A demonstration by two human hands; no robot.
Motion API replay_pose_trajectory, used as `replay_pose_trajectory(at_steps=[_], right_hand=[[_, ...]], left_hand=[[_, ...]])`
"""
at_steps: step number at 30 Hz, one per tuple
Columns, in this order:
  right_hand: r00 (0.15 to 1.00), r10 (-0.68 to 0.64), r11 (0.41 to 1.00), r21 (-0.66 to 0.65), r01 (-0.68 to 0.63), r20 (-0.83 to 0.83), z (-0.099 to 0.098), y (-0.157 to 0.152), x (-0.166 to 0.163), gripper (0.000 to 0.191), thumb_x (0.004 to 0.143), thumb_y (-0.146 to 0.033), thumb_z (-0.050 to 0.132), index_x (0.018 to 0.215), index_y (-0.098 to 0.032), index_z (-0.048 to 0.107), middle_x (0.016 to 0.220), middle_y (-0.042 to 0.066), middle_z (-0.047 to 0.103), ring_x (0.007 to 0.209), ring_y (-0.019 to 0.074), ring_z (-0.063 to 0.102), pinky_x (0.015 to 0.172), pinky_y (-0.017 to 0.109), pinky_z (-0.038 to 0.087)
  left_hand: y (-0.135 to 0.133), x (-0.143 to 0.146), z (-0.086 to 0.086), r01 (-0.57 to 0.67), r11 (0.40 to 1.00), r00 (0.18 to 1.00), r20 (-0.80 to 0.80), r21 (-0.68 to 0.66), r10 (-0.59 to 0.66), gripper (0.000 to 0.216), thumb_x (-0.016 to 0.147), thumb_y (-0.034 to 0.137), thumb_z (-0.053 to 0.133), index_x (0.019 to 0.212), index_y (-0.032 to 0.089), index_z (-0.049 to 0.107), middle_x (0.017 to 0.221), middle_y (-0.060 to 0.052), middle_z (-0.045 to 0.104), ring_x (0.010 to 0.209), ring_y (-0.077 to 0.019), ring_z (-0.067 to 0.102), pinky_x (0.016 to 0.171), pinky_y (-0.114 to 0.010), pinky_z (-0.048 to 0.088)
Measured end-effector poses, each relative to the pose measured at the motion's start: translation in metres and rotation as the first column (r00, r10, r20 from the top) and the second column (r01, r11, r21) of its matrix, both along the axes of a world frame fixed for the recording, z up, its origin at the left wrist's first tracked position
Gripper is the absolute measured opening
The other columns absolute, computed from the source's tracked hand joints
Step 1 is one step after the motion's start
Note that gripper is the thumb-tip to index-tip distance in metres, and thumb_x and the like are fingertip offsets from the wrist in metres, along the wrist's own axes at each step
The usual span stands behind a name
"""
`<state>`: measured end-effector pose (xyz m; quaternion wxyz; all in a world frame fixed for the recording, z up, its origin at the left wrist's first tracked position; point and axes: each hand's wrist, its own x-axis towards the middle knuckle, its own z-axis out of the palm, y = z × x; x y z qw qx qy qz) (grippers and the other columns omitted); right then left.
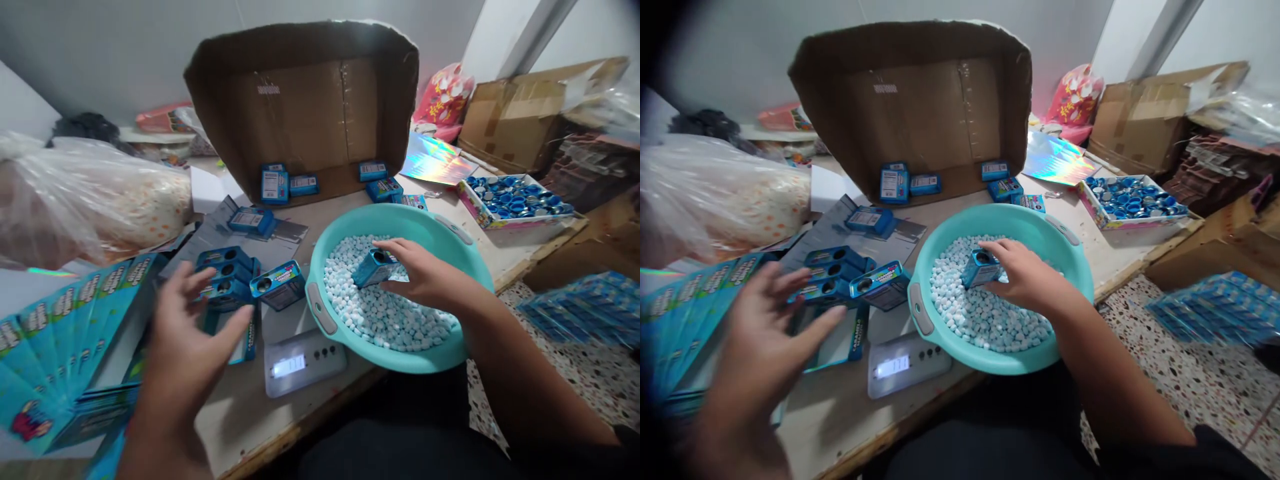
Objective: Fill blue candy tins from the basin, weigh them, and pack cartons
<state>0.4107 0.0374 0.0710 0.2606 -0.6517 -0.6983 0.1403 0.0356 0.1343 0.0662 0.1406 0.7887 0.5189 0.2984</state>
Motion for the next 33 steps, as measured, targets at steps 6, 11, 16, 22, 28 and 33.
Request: replay_pose_trajectory(at_steps=[6, 11, 16, 22, 28, 33], right_hand=[[0.997, -0.072, 0.997, 0.033, 0.072, 0.001, -0.003, 0.002, 0.005, 0.039, 0.084, -0.019, 0.071, 0.122, -0.027, 0.063, 0.112, 0.007, 0.065, 0.097, 0.0249, 0.063, 0.084, 0.039, 0.052], [0.969, -0.229, 0.931, 0.270, 0.247, -0.095, 0.007, 0.003, 0.008, 0.037, 0.086, -0.022, 0.069, 0.122, -0.027, 0.063, 0.107, 0.008, 0.063, 0.100, 0.0271, 0.059, 0.088, 0.043, 0.049], [0.947, -0.304, 0.921, 0.222, 0.321, -0.107, 0.006, 0.002, 0.012, 0.037, 0.084, -0.021, 0.069, 0.120, -0.025, 0.064, 0.104, 0.008, 0.061, 0.099, 0.0277, 0.057, 0.087, 0.043, 0.048], [0.942, -0.322, 0.919, 0.205, 0.336, -0.097, 0.005, 0.002, 0.010, 0.036, 0.084, -0.020, 0.069, 0.119, -0.026, 0.064, 0.105, 0.008, 0.061, 0.098, 0.0281, 0.055, 0.085, 0.043, 0.046], [0.934, -0.340, 0.914, 0.197, 0.356, -0.107, 0.005, 0.002, 0.010, 0.038, 0.084, -0.019, 0.068, 0.120, -0.027, 0.063, 0.106, 0.008, 0.061, 0.098, 0.0281, 0.054, 0.084, 0.042, 0.046], [0.931, -0.353, 0.913, 0.179, 0.365, -0.097, 0.004, 0.002, 0.011, 0.038, 0.084, -0.019, 0.066, 0.121, -0.024, 0.062, 0.106, 0.008, 0.060, 0.098, 0.0269, 0.054, 0.085, 0.041, 0.046]], left_hand=[[-0.003, 0.070, -0.015, 0.012, 0.972, 0.999, 0.035, -0.235, -0.004, 0.046, 0.083, 0.042, 0.066, 0.124, 0.022, 0.058, 0.111, -0.009, 0.068, 0.100, -0.0258, 0.067, 0.090, -0.040, 0.055], [-0.003, 0.085, 0.020, 0.292, 0.847, 0.951, -0.229, 0.444, -0.207, 0.043, 0.088, 0.022, 0.063, 0.130, 0.029, 0.057, 0.106, -0.008, 0.062, 0.099, -0.0245, 0.060, 0.094, -0.041, 0.049], [0.014, 0.108, 0.034, 0.632, 0.592, 0.746, -0.599, 0.500, -0.291, 0.053, 0.085, 0.010, 0.062, 0.135, 0.025, 0.056, 0.106, -0.009, 0.065, 0.097, -0.0288, 0.056, 0.091, -0.044, 0.046], [0.030, 0.112, 0.016, 0.735, 0.465, 0.648, -0.713, 0.493, -0.270, 0.055, 0.085, 0.007, 0.061, 0.135, 0.026, 0.058, 0.105, -0.007, 0.068, 0.097, -0.0284, 0.055, 0.086, -0.042, 0.043], [0.034, 0.108, 0.012, 0.690, 0.499, 0.700, -0.658, 0.524, -0.277, 0.064, 0.082, 0.009, 0.066, 0.142, 0.027, 0.052, 0.107, -0.009, 0.067, 0.099, -0.0301, 0.057, 0.090, -0.044, 0.045], [0.029, 0.106, 0.006, 0.559, 0.625, 0.829, -0.382, 0.545, -0.407, 0.059, 0.079, 0.012, 0.072, 0.134, 0.027, 0.058, 0.108, -0.009, 0.066, 0.095, -0.0253, 0.062, 0.093, -0.041, 0.049]])
